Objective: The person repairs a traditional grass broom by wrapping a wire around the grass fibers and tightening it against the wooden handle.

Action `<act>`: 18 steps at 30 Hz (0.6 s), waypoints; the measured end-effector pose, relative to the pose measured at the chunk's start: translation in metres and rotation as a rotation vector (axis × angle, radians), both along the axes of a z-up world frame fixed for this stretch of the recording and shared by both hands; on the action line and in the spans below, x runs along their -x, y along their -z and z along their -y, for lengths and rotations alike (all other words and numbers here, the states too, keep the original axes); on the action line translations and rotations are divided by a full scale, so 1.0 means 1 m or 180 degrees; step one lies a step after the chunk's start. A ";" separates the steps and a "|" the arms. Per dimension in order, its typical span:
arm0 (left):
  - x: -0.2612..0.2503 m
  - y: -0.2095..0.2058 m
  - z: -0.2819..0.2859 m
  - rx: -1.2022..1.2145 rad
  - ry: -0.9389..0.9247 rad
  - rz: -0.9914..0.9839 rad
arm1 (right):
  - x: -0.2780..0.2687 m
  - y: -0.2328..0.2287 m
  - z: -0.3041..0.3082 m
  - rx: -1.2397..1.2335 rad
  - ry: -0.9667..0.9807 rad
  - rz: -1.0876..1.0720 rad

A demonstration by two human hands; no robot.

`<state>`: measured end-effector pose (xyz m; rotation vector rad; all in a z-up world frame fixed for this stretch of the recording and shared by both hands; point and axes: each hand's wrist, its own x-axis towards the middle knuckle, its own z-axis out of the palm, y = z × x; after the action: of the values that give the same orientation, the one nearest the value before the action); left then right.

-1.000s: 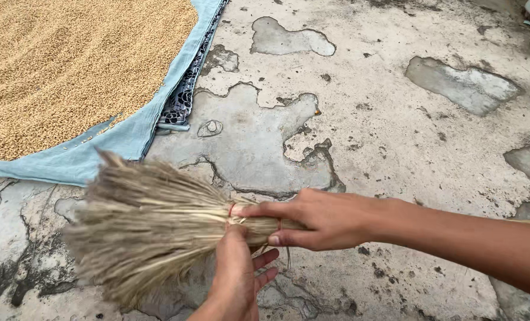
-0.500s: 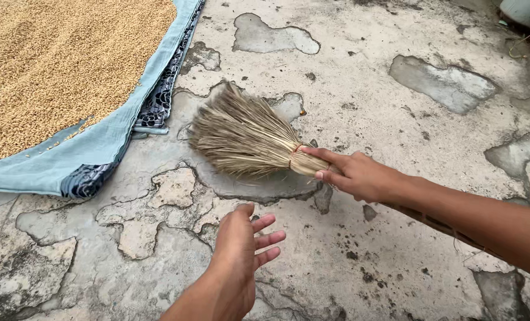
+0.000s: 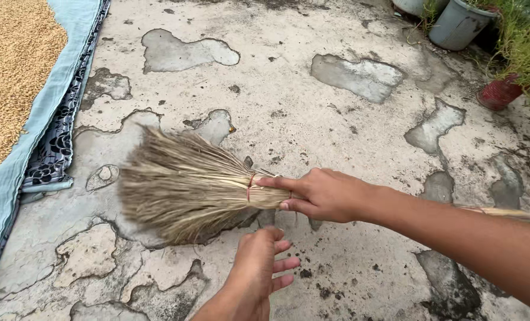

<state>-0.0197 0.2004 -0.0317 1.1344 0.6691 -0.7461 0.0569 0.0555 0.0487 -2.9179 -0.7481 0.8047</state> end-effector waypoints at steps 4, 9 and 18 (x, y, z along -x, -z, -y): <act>-0.039 -0.036 0.017 -0.0173 0.0404 0.0210 | -0.018 0.004 -0.005 -0.1083 0.1925 -0.0242; -0.064 -0.078 0.047 -0.0073 0.0426 0.0279 | -0.037 0.037 -0.011 -0.3240 0.3145 0.0310; -0.104 -0.087 0.033 -0.2020 0.3037 0.2396 | 0.003 0.013 -0.027 -0.5763 0.6412 0.1104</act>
<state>0.0838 0.1671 0.0556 2.2152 -0.3730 -0.8076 0.0534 0.0825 0.0358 -0.8440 0.9945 -0.4951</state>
